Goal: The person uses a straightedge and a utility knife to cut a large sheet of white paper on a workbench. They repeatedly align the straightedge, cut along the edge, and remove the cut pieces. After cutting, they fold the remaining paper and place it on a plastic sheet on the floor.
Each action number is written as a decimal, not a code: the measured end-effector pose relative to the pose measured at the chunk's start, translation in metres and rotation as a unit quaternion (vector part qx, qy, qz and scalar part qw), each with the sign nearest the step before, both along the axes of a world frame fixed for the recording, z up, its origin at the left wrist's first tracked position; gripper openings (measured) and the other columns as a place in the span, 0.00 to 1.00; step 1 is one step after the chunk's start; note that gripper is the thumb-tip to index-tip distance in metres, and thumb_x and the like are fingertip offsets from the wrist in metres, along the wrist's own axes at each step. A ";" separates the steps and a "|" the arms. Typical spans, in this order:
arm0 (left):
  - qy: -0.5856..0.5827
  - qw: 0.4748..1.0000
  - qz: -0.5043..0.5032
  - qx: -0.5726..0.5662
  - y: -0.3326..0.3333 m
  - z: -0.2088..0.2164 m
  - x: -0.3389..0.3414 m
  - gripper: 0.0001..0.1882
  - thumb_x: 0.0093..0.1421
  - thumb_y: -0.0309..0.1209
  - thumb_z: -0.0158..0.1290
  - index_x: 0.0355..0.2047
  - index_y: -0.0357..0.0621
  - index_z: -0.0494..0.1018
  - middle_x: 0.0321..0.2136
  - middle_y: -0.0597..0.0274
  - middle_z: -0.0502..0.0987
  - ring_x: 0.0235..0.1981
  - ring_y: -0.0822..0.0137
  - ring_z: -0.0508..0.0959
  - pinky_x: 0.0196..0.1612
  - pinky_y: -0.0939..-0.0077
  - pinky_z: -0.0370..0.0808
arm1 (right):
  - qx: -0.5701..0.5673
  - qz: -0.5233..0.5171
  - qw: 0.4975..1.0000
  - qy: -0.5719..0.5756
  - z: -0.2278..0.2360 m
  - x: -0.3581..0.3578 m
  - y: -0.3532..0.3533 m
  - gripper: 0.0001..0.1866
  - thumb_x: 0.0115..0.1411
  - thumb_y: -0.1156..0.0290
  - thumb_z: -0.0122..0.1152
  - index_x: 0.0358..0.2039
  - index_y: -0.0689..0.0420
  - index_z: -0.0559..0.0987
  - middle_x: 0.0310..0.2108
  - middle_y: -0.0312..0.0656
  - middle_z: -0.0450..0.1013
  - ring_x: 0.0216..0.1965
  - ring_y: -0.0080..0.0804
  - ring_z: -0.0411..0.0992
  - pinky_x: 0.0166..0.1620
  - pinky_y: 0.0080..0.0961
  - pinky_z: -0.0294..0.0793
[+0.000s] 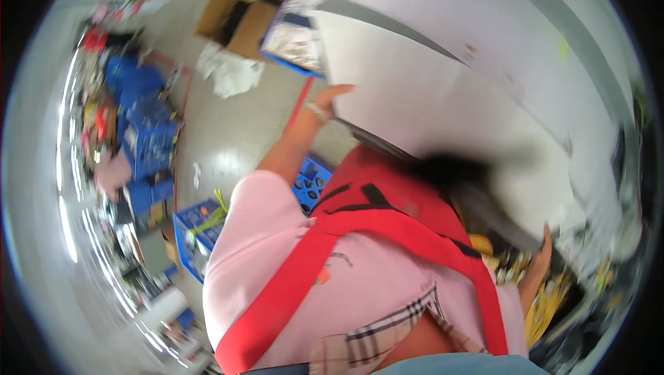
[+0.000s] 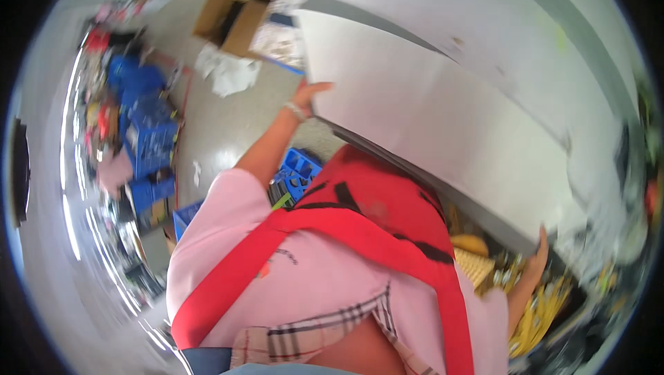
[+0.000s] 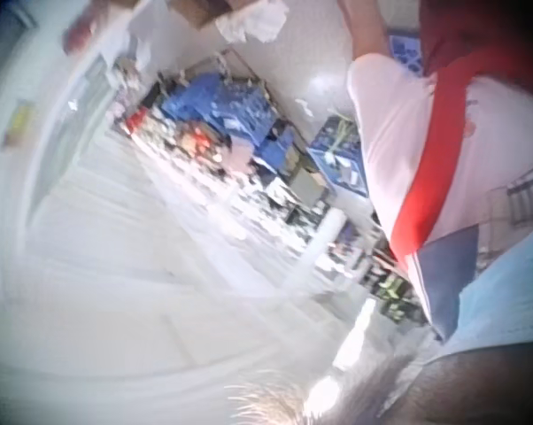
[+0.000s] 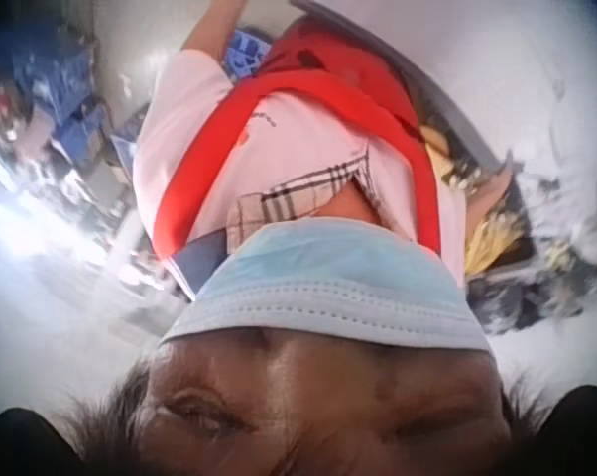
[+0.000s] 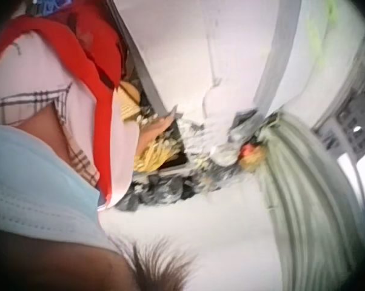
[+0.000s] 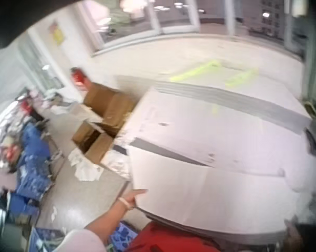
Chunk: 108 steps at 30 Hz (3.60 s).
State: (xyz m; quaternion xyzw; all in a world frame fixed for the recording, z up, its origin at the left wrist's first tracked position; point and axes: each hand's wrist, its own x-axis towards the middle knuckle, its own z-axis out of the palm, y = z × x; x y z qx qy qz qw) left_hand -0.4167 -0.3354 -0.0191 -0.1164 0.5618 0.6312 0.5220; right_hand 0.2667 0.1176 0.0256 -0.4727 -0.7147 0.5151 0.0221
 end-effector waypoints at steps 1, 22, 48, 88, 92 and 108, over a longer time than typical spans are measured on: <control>-0.019 0.999 0.006 0.030 -0.007 -0.003 -0.001 0.27 0.55 0.34 0.65 0.52 0.36 0.72 0.44 0.52 0.80 0.44 0.58 0.82 0.49 0.63 0.80 | 0.143 0.125 0.981 0.026 0.000 0.007 -0.004 0.39 0.62 0.50 0.49 0.66 0.66 0.63 0.65 0.54 0.62 0.66 0.44 0.59 0.68 0.36 0.55; 0.007 0.944 0.150 0.293 -0.290 0.086 -0.043 0.33 0.50 0.20 0.63 0.58 0.33 0.68 0.50 0.53 0.77 0.50 0.60 0.78 0.54 0.67 0.75 | -0.101 -0.104 0.961 0.237 0.245 -0.526 -0.381 0.31 0.55 0.61 0.70 0.54 0.65 0.73 0.47 0.46 0.73 0.45 0.37 0.74 0.48 0.32 0.75; 0.101 0.673 0.732 -0.038 -0.814 0.085 -0.258 0.27 0.49 0.15 0.61 0.52 0.33 0.71 0.44 0.54 0.78 0.44 0.57 0.80 0.49 0.64 0.78 | -0.279 0.423 0.853 0.126 0.152 -1.223 -0.962 0.27 0.49 0.81 0.71 0.52 0.65 0.76 0.45 0.41 0.77 0.42 0.30 0.76 0.48 0.28 0.76; 0.106 0.723 0.679 -0.069 -1.276 0.080 -1.099 0.24 0.53 0.18 0.60 0.52 0.31 0.70 0.43 0.50 0.77 0.40 0.56 0.81 0.44 0.63 0.81 | -0.278 0.381 0.875 0.106 0.110 -1.962 -1.395 0.25 0.50 0.75 0.73 0.48 0.70 0.76 0.42 0.45 0.79 0.39 0.28 0.77 0.45 0.27 0.77; 0.067 0.726 0.683 -0.045 -1.311 0.068 -1.202 0.22 0.51 0.15 0.61 0.48 0.27 0.73 0.42 0.50 0.79 0.39 0.56 0.82 0.44 0.64 0.81 | -0.257 0.337 0.901 0.098 0.105 -2.042 -1.417 0.25 0.50 0.77 0.73 0.49 0.68 0.76 0.42 0.43 0.77 0.39 0.28 0.76 0.45 0.27 0.76; 0.084 0.812 0.578 -0.008 -1.452 0.071 -1.593 0.22 0.51 0.17 0.61 0.48 0.28 0.73 0.41 0.48 0.79 0.40 0.54 0.82 0.45 0.62 0.81 | -0.172 0.249 0.945 0.128 0.158 -2.314 -1.542 0.33 0.48 0.75 0.74 0.55 0.68 0.72 0.48 0.42 0.73 0.47 0.29 0.72 0.52 0.25 0.69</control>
